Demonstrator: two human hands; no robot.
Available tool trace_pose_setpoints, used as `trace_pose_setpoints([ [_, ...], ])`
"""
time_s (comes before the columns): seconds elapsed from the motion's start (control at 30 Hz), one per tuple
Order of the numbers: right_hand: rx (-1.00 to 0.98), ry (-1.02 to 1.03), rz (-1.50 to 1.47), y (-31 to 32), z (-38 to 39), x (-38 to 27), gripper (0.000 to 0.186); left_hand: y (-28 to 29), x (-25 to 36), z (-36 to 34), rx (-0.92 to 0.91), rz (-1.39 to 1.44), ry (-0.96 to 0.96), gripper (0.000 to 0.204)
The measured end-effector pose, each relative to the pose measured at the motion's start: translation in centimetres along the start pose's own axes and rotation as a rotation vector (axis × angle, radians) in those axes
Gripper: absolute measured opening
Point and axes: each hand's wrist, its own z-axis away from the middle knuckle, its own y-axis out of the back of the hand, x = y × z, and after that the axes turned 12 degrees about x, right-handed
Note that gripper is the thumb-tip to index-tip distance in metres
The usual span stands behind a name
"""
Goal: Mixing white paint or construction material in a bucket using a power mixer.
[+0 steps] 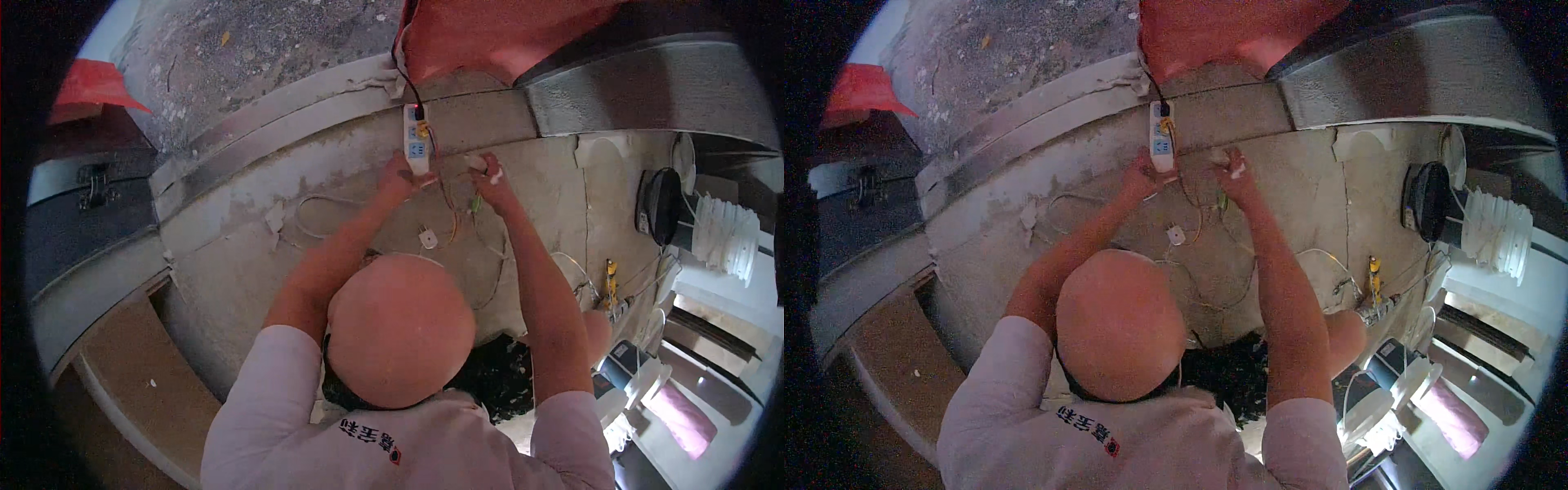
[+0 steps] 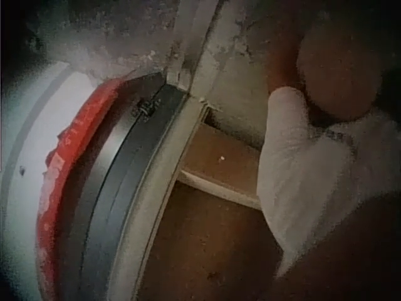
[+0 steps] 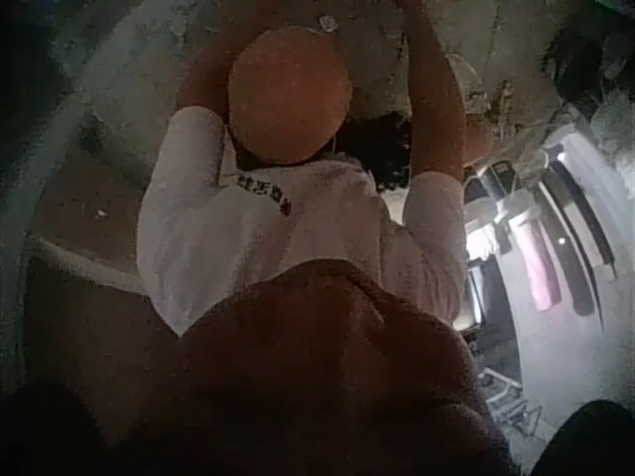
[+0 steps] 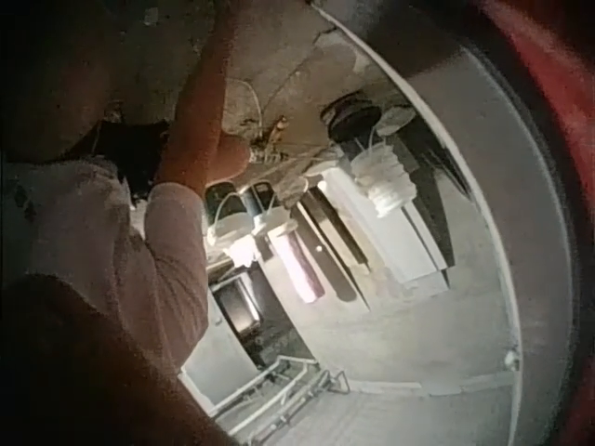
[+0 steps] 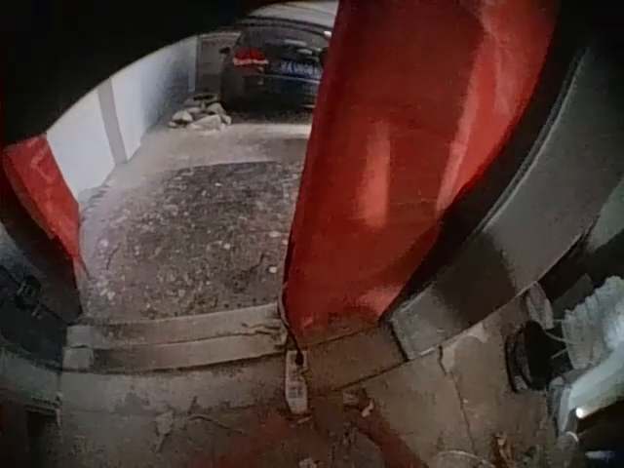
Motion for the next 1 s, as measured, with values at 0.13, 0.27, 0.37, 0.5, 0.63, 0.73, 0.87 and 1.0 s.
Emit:
trace_pose_setpoints([
  [0.13, 0.067, -0.041, 0.112, 5.8, 0.8, 4.7, 0.039, -13.2, 1.9, 7.3, -0.098, -0.539, -0.407, 0.066],
  [0.27, -0.06, 0.035, 0.368, 3.7, -1.2, 3.1, 0.044, -11.8, 5.4, 7.8, -0.051, -0.47, -0.273, 0.066],
  [0.37, 0.114, 0.361, 0.301, 1.9, -1.8, 3.8, 0.045, -11.7, 6.0, 7.3, -0.041, -0.616, -0.381, 0.065],
  [0.5, 0.022, 0.31, 0.486, 0.3, -1.5, 0.8, 0.043, -10.7, 5.9, 7.9, 0.014, -0.652, -0.204, 0.062],
  [0.63, -0.02, 0.422, 0.595, -0.1, -1.9, 0.1, 0.042, -10.7, 5.2, 7.4, -0.032, -0.604, -0.292, 0.066],
  [0.73, -0.029, 0.434, 0.664, -0.8, -2.1, -0.7, 0.048, -10.5, 4.3, 7.5, 0.03, -0.656, -0.663, 0.071],
  [0.87, 0.051, 0.331, 0.698, -1.0, -1.2, -0.8, 0.046, -12.7, 6.0, 8.0, 0.142, -0.765, -0.253, 0.048],
  [1.0, 0.135, 0.308, 0.581, -1.9, -0.9, -1.0, 0.045, -10.9, 6.3, 8.1, 0.077, -0.781, -0.286, 0.069],
])
